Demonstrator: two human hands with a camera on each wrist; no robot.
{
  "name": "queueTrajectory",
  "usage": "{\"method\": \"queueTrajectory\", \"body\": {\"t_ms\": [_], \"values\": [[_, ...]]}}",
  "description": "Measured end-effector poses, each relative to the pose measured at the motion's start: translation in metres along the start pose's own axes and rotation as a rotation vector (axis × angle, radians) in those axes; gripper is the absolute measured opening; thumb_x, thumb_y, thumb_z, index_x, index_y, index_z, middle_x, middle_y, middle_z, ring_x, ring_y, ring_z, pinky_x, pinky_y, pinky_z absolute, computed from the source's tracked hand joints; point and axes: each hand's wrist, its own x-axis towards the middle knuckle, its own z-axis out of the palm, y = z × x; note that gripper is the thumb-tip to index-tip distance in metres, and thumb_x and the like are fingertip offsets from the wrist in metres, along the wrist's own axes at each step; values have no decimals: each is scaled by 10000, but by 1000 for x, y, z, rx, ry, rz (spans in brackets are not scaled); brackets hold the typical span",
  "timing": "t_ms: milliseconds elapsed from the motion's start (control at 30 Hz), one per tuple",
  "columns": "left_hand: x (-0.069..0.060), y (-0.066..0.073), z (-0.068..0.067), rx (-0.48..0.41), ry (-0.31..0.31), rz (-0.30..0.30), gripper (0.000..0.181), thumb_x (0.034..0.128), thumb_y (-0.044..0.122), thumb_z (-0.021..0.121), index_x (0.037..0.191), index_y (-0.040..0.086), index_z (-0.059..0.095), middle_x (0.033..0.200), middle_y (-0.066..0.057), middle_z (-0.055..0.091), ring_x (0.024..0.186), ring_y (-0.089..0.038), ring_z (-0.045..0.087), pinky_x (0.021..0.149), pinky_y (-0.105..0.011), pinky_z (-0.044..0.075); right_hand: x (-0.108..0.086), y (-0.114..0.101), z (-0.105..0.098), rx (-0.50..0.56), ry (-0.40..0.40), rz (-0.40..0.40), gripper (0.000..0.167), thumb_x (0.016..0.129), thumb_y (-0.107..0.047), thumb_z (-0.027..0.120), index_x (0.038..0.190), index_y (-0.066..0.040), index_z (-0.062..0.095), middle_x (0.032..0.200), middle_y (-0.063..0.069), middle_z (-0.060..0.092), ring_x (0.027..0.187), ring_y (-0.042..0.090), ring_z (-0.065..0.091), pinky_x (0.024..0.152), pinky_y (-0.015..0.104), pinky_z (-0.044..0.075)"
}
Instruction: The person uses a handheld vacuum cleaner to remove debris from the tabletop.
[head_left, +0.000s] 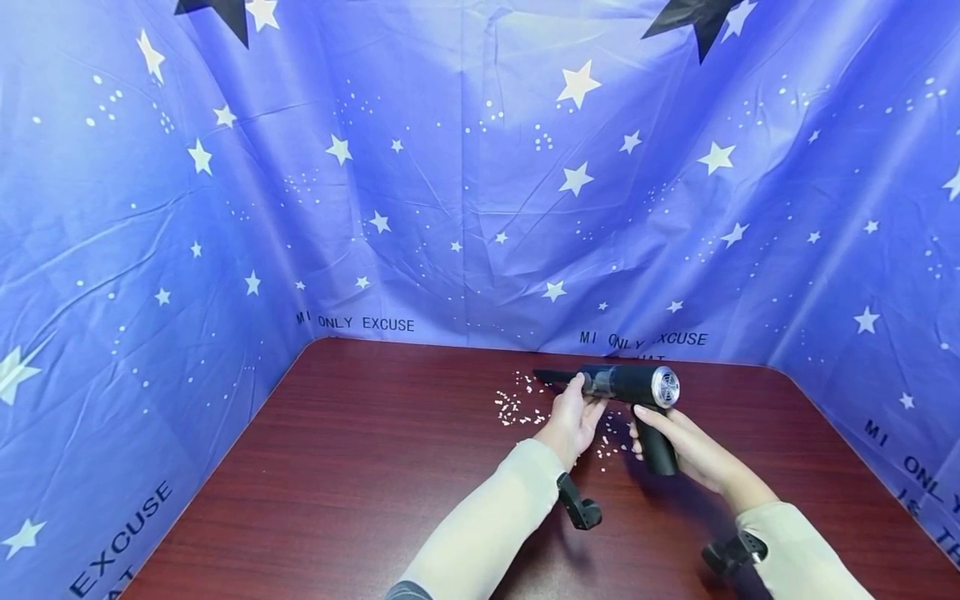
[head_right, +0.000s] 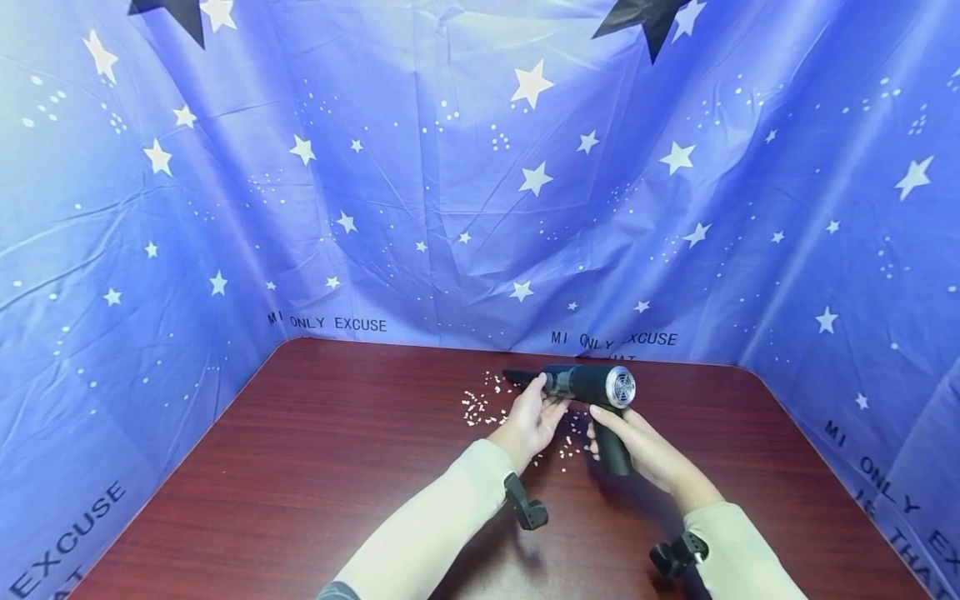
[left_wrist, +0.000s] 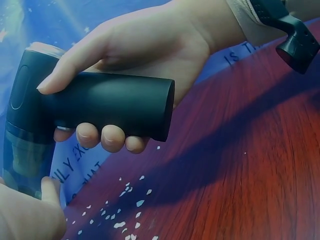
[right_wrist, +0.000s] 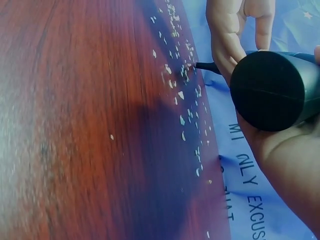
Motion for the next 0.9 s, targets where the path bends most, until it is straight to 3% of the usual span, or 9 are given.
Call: {"method": "queueTrajectory", "body": {"t_ms": [200, 567, 900], "values": [[3, 6, -10, 28, -30, 17, 448, 1045, 213, 521, 1283, -166, 521, 1260, -314, 597, 1260, -373, 547, 1074, -387, 464, 7, 0, 6, -14, 0, -4, 203, 1091, -260, 424, 1074, -114, 562, 953, 51, 612, 819, 157, 632, 780, 356, 583], [-2, 18, -15, -6, -3, 26, 429, 1061, 191, 472, 1299, -163, 512, 1278, -330, 583, 1273, -380, 536, 1075, -391, 459, 18, 2, 14, -2, -10, 1, 232, 1090, -274, 425, 1082, -68, 533, 945, 63, 581, 799, 153, 617, 775, 356, 576], [-3, 13, -14, -30, 21, 37, 433, 1050, 192, 489, 1296, -164, 509, 1289, -323, 577, 1279, -373, 530, 1073, -383, 461, 14, -1, 12, -42, 9, 4, 211, 1086, -275, 438, 1085, -89, 537, 948, 73, 601, 787, 164, 632, 754, 366, 591]]}}
